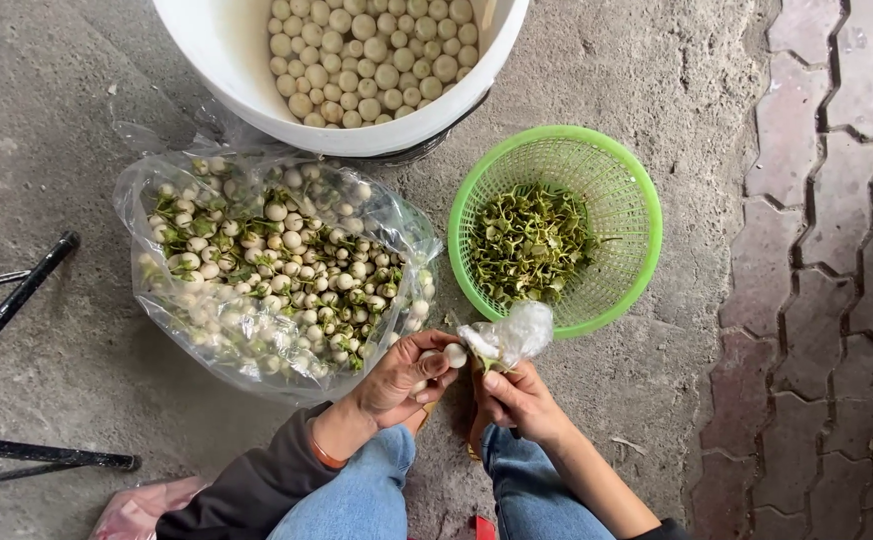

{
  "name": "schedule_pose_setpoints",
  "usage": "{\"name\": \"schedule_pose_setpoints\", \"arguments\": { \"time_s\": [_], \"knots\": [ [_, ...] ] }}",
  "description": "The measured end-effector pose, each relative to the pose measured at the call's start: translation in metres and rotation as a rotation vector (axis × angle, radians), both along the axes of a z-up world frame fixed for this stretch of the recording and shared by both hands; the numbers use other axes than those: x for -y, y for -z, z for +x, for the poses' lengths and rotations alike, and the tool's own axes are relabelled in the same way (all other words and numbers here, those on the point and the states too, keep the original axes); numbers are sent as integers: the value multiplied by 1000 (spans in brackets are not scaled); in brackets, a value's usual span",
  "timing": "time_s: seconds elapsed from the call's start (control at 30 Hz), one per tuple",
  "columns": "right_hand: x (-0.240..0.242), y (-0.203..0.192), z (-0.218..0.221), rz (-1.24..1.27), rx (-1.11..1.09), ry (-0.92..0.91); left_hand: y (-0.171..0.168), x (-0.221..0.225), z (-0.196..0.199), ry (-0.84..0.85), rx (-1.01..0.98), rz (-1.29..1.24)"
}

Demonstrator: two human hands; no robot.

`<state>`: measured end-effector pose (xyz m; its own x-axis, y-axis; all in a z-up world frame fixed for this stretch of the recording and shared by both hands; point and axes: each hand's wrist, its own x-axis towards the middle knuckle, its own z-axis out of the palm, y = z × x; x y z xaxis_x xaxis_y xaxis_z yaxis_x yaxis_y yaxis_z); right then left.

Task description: Trimming the stems off small eggplants using a knife and sorting them into a bucket and a basket.

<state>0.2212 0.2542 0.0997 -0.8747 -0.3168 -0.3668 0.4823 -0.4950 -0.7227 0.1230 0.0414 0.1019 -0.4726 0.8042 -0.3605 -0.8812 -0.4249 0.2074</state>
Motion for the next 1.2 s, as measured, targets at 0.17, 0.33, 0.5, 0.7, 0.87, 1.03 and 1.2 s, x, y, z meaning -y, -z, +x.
{"name": "schedule_pose_setpoints", "arguments": {
  "time_s": [0.17,0.33,0.5,0.7,0.87,1.03,1.2],
  "knots": [
    [2,-44,-40,-262,145,393,10,16,-27,-144,26,-86],
    [2,-62,-51,-268,146,508,60,77,-93,-261,-761,-768],
    [5,-46,-49,-232,187,497,154,117,-97,444,-1178,-1638],
    [16,-65,-59,-211,215,508,88,106,-90,216,-1244,-1514],
    [18,-61,-56,-199,222,508,-52,73,-135,-549,-1491,-1040],
    [11,-25,-38,-214,263,485,-117,41,-253,-809,-1750,-1341],
    [-3,-23,-38,-192,280,539,-98,30,-201,-998,-1756,-1319]
  ]
}}
